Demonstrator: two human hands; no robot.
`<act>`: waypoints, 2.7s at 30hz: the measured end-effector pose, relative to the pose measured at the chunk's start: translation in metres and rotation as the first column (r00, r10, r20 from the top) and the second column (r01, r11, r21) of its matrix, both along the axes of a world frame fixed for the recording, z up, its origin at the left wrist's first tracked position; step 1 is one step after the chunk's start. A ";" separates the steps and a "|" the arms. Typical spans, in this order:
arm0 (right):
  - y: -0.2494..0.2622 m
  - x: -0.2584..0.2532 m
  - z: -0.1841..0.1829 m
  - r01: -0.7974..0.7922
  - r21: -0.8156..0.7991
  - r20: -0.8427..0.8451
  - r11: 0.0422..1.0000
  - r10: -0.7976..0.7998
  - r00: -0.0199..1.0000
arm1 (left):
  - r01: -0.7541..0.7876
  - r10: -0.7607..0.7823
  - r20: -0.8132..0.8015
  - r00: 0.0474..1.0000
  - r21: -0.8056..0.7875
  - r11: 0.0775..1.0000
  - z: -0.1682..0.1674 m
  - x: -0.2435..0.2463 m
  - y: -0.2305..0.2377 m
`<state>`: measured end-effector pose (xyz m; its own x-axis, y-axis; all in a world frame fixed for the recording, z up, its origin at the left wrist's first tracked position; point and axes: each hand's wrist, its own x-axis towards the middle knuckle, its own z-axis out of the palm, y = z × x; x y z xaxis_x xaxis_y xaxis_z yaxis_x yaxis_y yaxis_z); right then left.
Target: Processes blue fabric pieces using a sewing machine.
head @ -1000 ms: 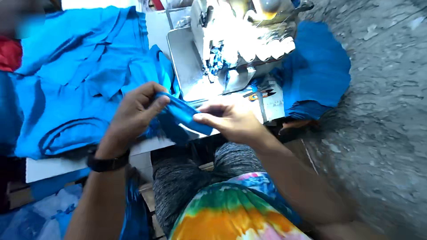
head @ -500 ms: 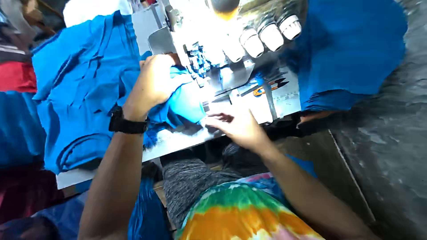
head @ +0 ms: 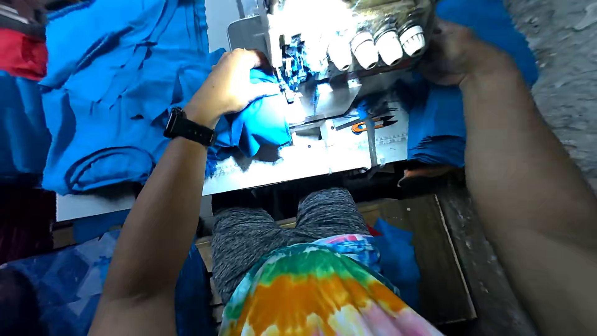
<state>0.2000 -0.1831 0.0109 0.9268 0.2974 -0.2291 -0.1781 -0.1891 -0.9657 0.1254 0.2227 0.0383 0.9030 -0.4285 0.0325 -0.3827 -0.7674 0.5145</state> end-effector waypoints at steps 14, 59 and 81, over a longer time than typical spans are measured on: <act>0.014 0.008 0.015 -0.048 -0.166 -0.077 0.985 0.036 0.996 | 0.015 -0.015 -0.005 1.000 -0.058 0.998 -0.001 0.000 -0.001; 0.174 -0.148 -0.029 0.148 0.308 0.193 0.940 -0.214 0.958 | -0.268 0.268 0.023 0.963 -0.010 0.963 0.018 0.021 -0.023; 0.161 -0.137 -0.010 -0.014 0.235 0.099 0.972 -0.010 0.995 | -0.193 0.239 0.422 0.875 -0.148 0.970 -0.051 -0.119 -0.059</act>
<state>0.0627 -0.0225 0.0008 0.9407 0.3339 -0.0602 -0.0797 0.0449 -0.9958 0.0063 0.1639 -0.0132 0.8581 -0.1986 0.4735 -0.4151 -0.8109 0.4124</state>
